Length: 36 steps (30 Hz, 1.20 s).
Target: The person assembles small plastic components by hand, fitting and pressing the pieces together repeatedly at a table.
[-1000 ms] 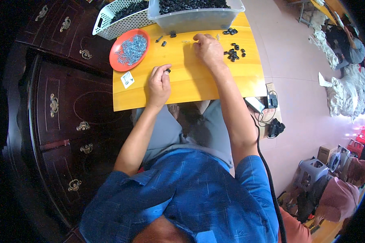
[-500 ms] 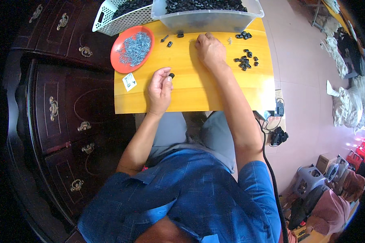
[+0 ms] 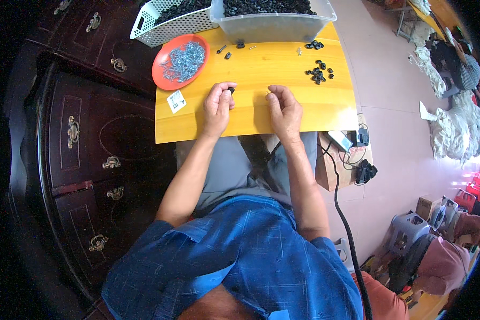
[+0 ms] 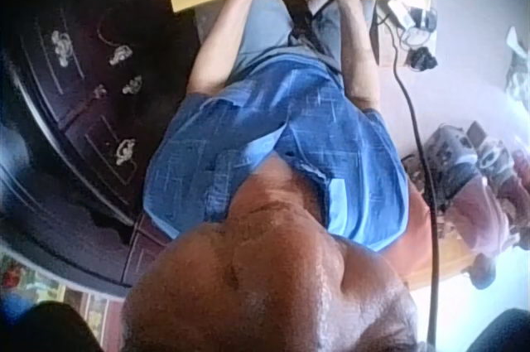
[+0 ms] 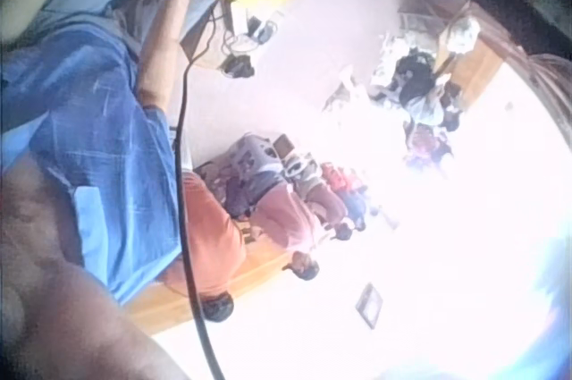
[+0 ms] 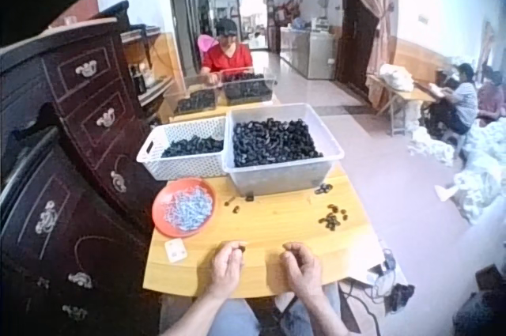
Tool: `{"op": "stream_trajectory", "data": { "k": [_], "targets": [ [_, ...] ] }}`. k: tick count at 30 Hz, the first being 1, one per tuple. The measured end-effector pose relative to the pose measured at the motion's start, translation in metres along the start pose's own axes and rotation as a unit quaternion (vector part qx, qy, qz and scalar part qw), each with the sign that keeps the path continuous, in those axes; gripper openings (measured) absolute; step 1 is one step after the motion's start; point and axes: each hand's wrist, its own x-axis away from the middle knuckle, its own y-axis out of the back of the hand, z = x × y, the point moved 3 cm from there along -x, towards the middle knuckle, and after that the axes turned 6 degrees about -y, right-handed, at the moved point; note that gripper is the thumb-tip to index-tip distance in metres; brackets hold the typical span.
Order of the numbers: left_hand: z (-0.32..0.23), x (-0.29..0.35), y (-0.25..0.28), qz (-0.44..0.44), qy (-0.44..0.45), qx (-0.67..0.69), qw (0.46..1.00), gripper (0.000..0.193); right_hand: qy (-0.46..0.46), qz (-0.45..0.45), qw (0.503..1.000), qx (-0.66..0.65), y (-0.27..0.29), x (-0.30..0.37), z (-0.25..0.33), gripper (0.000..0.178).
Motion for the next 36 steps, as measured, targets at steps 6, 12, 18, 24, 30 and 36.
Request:
{"op": "stream_trajectory", "data": {
  "k": [6,12,18,24,30,36],
  "targets": [
    [0.004,0.001,0.004,-0.051,0.070,0.117,0.989,0.011,0.048,0.005,0.999,0.026,-0.020,0.023,0.006,0.014],
    [0.001,0.001,0.006,-0.013,0.083,0.215,0.973,0.016,-0.005,0.044,0.995,-0.085,-0.040,0.029,0.004,0.016],
    [0.001,0.001,0.006,0.005,0.050,0.238,0.970,0.014,-0.034,0.071,0.982,-0.172,-0.045,0.028,0.009,0.012],
    [0.003,0.004,0.007,0.022,0.065,0.255,0.964,0.011,-0.057,0.082,0.968,-0.231,-0.048,0.029,0.011,0.010],
    [0.000,0.003,0.007,0.044,0.070,0.256,0.963,0.010,-0.063,0.071,0.973,-0.210,-0.048,0.026,0.009,0.009],
    [-0.003,0.004,0.006,0.061,0.077,0.265,0.959,0.012,-0.061,0.078,0.973,-0.209,-0.043,0.023,0.006,0.009]
  ]
}}
